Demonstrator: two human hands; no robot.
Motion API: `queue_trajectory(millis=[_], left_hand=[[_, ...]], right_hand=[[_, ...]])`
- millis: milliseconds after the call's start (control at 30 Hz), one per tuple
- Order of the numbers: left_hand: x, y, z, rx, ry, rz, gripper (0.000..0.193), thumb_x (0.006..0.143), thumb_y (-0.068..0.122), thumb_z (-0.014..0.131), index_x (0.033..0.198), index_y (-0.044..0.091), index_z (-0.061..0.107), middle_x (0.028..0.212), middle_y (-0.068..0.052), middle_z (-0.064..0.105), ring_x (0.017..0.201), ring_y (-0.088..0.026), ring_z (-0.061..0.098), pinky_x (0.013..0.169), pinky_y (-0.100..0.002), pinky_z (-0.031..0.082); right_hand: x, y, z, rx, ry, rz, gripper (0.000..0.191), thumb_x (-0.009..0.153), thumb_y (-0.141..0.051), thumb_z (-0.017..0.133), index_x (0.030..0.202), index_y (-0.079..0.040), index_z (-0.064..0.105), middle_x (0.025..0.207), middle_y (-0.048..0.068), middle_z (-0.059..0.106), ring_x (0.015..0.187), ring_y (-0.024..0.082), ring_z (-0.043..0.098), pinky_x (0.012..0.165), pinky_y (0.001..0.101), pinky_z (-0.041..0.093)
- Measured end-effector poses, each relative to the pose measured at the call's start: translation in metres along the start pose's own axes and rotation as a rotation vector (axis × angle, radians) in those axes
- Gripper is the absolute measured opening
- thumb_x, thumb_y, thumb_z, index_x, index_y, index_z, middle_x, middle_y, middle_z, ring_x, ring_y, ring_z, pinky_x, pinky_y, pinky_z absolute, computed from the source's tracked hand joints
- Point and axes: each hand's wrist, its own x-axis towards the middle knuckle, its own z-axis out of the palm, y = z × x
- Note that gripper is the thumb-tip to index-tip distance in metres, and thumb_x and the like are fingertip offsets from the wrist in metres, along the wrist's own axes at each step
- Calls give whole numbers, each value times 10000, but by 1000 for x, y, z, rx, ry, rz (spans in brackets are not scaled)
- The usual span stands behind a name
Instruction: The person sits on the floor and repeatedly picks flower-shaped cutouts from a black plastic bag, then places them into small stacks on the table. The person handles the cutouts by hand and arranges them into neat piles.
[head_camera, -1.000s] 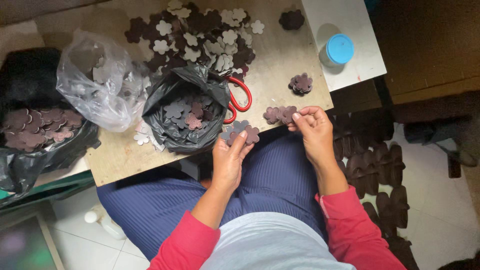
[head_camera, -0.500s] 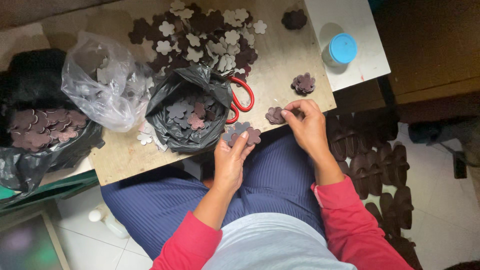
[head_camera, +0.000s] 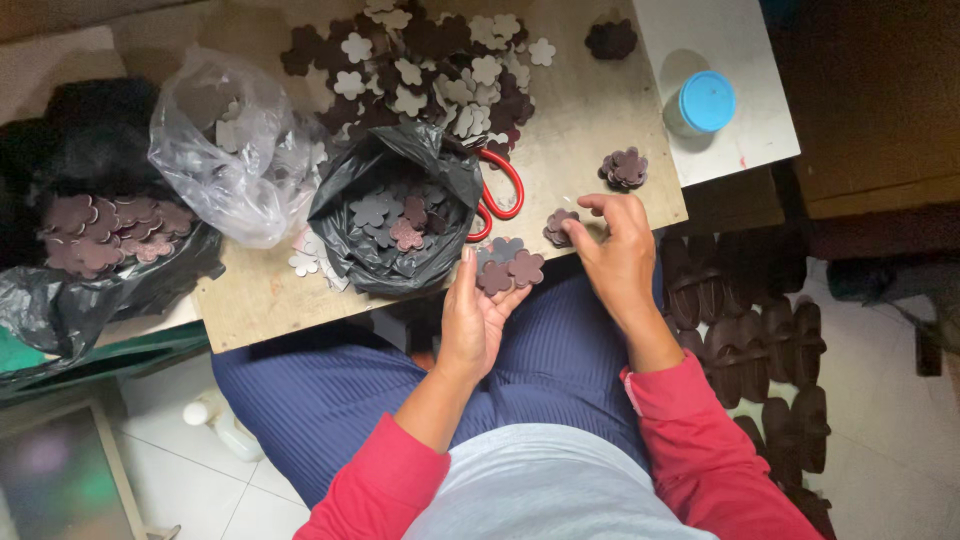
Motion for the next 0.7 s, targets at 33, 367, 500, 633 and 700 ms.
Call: queue_trajectory(millis=[33, 367, 500, 633, 700], left_hand=[[0, 0, 0, 3, -10, 4, 465, 1062, 401, 465, 1282, 11, 587, 1213, -151, 696, 1055, -239, 715, 908, -387, 592], [6, -8, -4, -55, -34, 59, 348, 1089, 290, 506, 1310, 33, 582, 1199, -101, 668, 1079, -195, 655, 1010, -419, 574], [5, -4, -3, -33, -32, 49, 357, 1094, 297, 485, 1302, 22, 573, 1187, -125, 673, 1071, -197, 683, 957, -375, 566], [2, -7, 1, -25, -108, 13, 397, 1101, 289, 471, 1366, 18, 589, 1188, -111, 672, 1045, -175, 666, 901, -319, 546], [2, -9, 1, -44, -117, 2, 389, 1112, 279, 473, 1366, 8, 590, 1185, -111, 668, 1038, -178, 659, 901, -315, 549]], right_hand=[[-2, -6, -2, 53, -18, 50, 255, 849, -121, 844, 1068, -43, 740, 991, 78, 673, 740, 138, 601, 663, 277, 487], [-29, -25, -5, 305, -234, 171, 181, 833, -78, 844, 975, -37, 739, 856, 7, 675, 664, 51, 516, 589, 215, 435], [-36, -23, -9, 525, -348, 224, 197, 839, -57, 844, 1009, -34, 748, 852, -12, 671, 705, 33, 510, 618, 203, 424], [-39, -36, -4, 419, -373, 22, 322, 808, -57, 834, 1114, -45, 735, 908, 13, 679, 748, 75, 575, 654, 231, 492], [-38, -44, -4, 304, -340, -72, 365, 809, -63, 831, 1162, -56, 736, 902, 31, 663, 770, 108, 614, 671, 252, 522]])
